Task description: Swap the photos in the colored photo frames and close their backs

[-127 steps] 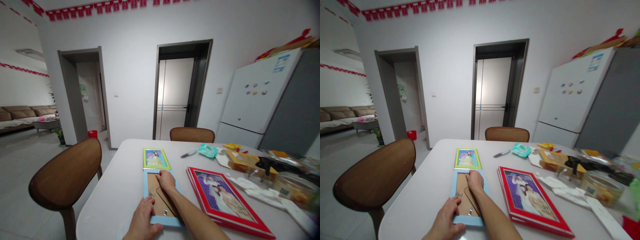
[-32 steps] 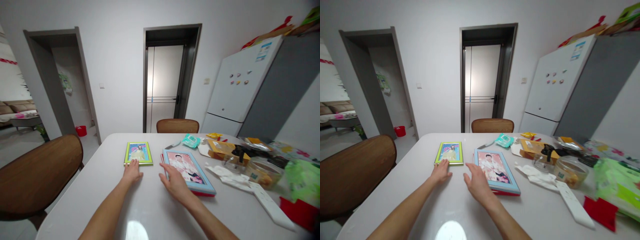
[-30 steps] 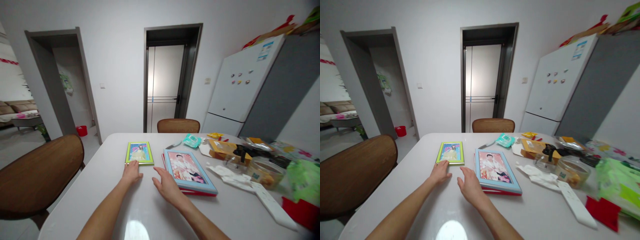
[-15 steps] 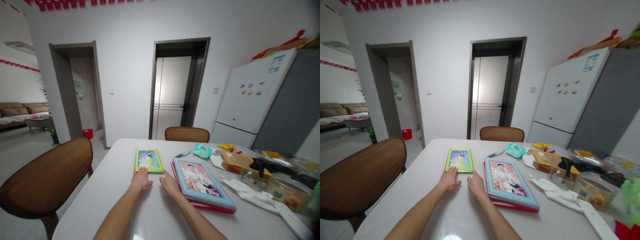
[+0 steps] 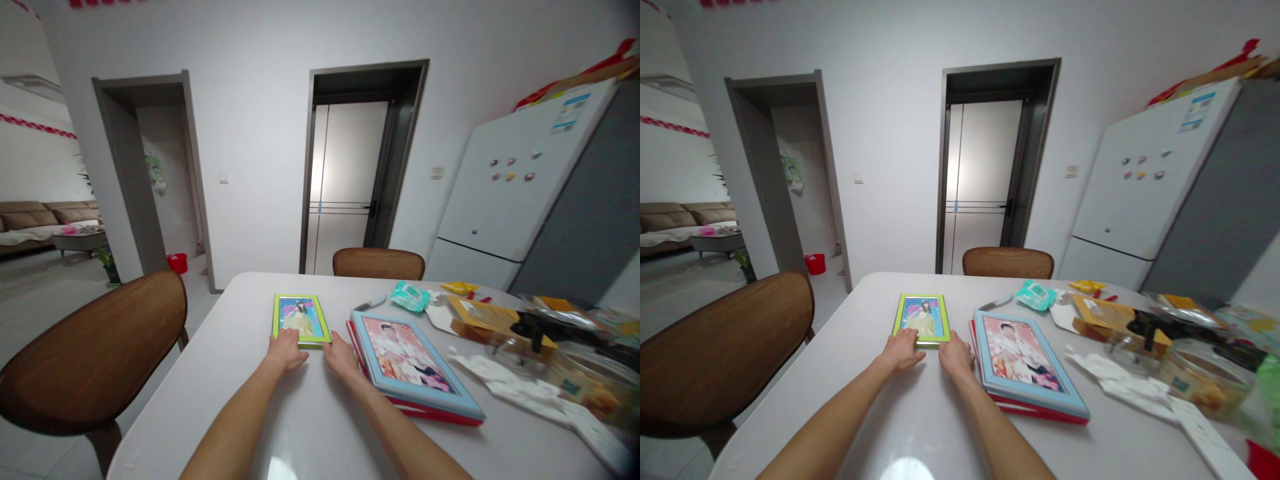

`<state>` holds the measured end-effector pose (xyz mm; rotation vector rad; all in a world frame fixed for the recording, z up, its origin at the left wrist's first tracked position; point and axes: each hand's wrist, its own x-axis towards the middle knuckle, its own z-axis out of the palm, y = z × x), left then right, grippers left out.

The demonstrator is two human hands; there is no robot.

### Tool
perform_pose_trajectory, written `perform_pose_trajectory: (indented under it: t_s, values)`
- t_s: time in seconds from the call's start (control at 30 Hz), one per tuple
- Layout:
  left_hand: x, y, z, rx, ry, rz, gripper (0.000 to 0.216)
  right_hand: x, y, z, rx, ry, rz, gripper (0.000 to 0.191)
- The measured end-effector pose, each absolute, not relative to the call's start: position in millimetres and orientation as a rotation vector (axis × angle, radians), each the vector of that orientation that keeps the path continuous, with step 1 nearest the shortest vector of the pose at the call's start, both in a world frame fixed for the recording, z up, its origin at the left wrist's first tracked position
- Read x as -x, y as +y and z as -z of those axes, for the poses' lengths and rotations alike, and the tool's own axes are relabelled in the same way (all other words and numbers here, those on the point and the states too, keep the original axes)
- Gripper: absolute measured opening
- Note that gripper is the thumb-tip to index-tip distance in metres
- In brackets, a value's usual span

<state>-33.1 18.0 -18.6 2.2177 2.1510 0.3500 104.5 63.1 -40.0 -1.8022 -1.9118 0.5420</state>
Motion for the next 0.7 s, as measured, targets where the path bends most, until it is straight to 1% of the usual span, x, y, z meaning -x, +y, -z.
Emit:
perform_pose_trajectory:
  t_s: [0.17,0.3,0.37,0.5,0.57,0.7]
  values:
    - [29.0,-12.1,16.9,-2.105,2.104,-0.436,0.030,-99.5,59.9,41.0,1.753,-1.733,-0.687,0.033]
    - [27.0,-41.5,16.0,-1.937,2.052,-0.629,0.049,-102.1,43.9,35.5,1.636,-1.561,-0.912,0.028]
    - [26.4,-52.7,12.5,-1.842,1.993,-0.746,0.054,-105.2,29.8,25.8,1.537,-1.511,-1.043,0.027]
    - [22.3,-67.6,-6.0,-1.642,1.778,-0.963,0.068,-106.3,-5.7,-9.5,1.280,-1.480,-1.256,0.037]
    - [20.3,-72.8,-21.0,-1.532,1.648,-1.061,0.068,-102.2,-22.5,-30.2,1.167,-1.483,-1.316,0.041]
    - [24.0,-81.1,-49.5,-1.333,1.415,-1.217,0.051,-85.8,-44.4,-52.8,0.915,-1.546,-1.294,0.042]
